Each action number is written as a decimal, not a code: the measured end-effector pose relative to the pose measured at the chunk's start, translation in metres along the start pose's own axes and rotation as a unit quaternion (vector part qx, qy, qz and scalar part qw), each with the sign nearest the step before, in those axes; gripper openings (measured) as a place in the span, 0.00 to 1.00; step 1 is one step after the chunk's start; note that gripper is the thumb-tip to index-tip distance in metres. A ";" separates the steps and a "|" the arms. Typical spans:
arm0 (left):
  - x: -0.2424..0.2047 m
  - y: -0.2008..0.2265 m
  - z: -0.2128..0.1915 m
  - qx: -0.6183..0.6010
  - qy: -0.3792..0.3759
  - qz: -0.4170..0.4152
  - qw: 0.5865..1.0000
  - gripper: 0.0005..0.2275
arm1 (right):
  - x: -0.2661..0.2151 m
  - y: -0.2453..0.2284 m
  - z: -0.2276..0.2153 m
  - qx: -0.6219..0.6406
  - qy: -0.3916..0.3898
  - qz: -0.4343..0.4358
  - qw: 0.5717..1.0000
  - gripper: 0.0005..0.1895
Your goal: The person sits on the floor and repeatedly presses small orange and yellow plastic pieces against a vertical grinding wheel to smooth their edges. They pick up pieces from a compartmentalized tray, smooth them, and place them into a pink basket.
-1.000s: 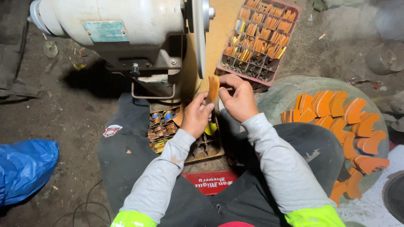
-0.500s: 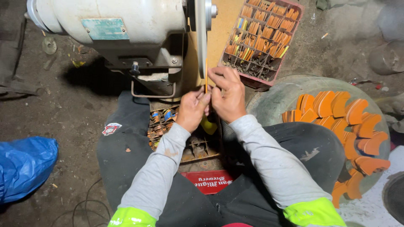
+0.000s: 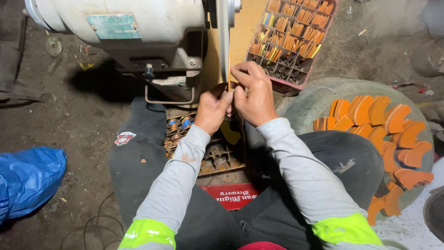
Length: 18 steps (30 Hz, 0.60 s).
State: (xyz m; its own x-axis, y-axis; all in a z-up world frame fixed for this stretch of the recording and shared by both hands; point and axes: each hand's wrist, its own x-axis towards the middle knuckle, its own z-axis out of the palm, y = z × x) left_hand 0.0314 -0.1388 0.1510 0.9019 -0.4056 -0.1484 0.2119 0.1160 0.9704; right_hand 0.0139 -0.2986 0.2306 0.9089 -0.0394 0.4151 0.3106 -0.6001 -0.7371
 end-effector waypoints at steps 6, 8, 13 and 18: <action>-0.022 -0.015 -0.005 -0.064 -0.033 -0.058 0.996 0.10 | -0.012 -0.008 -0.002 -0.021 -0.020 -0.020 0.999 0.18; -0.035 -0.026 -0.002 -0.016 0.008 -0.071 0.997 0.14 | -0.016 0.001 -0.016 -0.004 -0.109 0.021 0.994 0.16; -0.036 -0.030 0.004 0.109 0.050 0.049 0.992 0.18 | -0.019 0.011 -0.035 0.074 -0.159 0.162 0.971 0.15; -0.011 -0.004 0.003 -0.106 -0.046 -0.046 0.992 0.12 | -0.008 0.004 -0.015 0.023 -0.046 0.033 0.998 0.17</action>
State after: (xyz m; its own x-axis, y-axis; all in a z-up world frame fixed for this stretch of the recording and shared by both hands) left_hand 0.0191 -0.1377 0.1498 0.8391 -0.5032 -0.2065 0.3744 0.2589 0.8904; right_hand 0.0035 -0.3123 0.2324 0.9487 -0.0027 0.3162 0.2604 -0.5608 -0.7859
